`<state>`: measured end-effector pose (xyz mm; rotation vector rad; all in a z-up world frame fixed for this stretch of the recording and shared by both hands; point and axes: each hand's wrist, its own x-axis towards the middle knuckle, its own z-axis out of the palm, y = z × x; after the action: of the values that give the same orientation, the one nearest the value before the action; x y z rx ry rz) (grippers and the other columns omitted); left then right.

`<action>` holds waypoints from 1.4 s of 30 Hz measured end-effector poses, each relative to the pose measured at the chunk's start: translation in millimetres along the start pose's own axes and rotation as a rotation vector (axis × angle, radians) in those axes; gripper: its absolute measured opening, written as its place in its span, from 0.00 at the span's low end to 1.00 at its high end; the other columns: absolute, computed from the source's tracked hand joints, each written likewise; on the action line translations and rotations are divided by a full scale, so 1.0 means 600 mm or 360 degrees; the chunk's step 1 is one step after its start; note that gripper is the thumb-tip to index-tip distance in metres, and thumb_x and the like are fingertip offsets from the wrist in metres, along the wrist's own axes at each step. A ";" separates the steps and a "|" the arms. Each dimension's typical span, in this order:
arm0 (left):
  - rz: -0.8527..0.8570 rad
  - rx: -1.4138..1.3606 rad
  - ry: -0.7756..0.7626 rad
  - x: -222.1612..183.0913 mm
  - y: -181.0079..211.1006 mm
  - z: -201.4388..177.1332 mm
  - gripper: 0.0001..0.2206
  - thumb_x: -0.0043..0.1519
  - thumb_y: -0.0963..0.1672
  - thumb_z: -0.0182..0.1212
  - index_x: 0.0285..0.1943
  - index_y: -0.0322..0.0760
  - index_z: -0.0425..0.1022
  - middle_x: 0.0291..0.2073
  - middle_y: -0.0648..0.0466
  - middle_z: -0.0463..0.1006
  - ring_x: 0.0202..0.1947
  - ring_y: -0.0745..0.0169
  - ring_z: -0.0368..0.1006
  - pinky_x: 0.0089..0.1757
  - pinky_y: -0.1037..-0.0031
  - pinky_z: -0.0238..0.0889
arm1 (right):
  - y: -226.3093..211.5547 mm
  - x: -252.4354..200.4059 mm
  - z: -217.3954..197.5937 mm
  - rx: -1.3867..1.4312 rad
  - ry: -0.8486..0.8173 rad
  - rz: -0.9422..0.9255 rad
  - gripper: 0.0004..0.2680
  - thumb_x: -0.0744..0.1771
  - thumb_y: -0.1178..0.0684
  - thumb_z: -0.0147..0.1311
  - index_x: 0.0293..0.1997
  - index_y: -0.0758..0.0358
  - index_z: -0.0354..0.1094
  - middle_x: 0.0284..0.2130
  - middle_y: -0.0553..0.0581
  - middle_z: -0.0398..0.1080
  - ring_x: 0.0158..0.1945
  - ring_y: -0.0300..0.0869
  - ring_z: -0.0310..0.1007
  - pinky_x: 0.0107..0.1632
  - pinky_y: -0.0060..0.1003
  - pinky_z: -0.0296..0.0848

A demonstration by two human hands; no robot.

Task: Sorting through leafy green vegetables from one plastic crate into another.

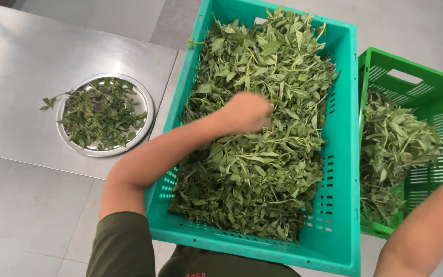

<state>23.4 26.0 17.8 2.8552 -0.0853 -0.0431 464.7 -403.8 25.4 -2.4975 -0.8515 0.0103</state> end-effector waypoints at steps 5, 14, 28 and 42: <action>-0.0430 0.0002 0.1331 -0.007 -0.062 -0.025 0.20 0.50 0.48 0.74 0.41 0.27 0.75 0.36 0.39 0.76 0.36 0.42 0.75 0.37 0.57 0.70 | -0.059 -0.022 0.102 -0.0623 0.0043 0.0058 0.27 0.60 0.36 0.74 0.61 0.62 0.76 0.47 0.72 0.76 0.48 0.59 0.77 0.51 0.53 0.72; -0.0360 -0.1259 0.1320 0.032 -0.169 0.058 0.07 0.59 0.41 0.66 0.42 0.30 0.81 0.33 0.52 0.83 0.34 0.63 0.78 0.39 0.71 0.71 | -0.555 -0.136 0.084 0.0196 0.0004 -0.1108 0.14 0.67 0.48 0.67 0.56 0.60 0.74 0.54 0.60 0.76 0.58 0.52 0.77 0.61 0.44 0.73; 0.0012 -0.2171 0.0789 -0.010 -0.055 -0.013 0.11 0.68 0.46 0.61 0.49 0.34 0.80 0.36 0.62 0.79 0.35 0.78 0.69 0.39 0.81 0.64 | -0.549 -0.131 0.320 0.1036 -0.0711 -0.0733 0.09 0.70 0.63 0.50 0.57 0.66 0.70 0.32 0.53 0.71 0.36 0.32 0.64 0.40 0.30 0.67; 0.0116 -0.2054 0.0780 -0.002 -0.055 -0.010 0.10 0.70 0.43 0.57 0.57 0.32 0.77 0.37 0.59 0.81 0.37 0.75 0.74 0.43 0.78 0.71 | -0.563 -0.135 0.304 0.0753 -0.0624 -0.0823 0.10 0.67 0.66 0.48 0.53 0.66 0.67 0.30 0.56 0.67 0.33 0.37 0.63 0.40 0.32 0.67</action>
<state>24.0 59.2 14.6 1.5119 -0.0334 0.4432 177.0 -137.4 8.6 -1.8046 -1.4416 0.4789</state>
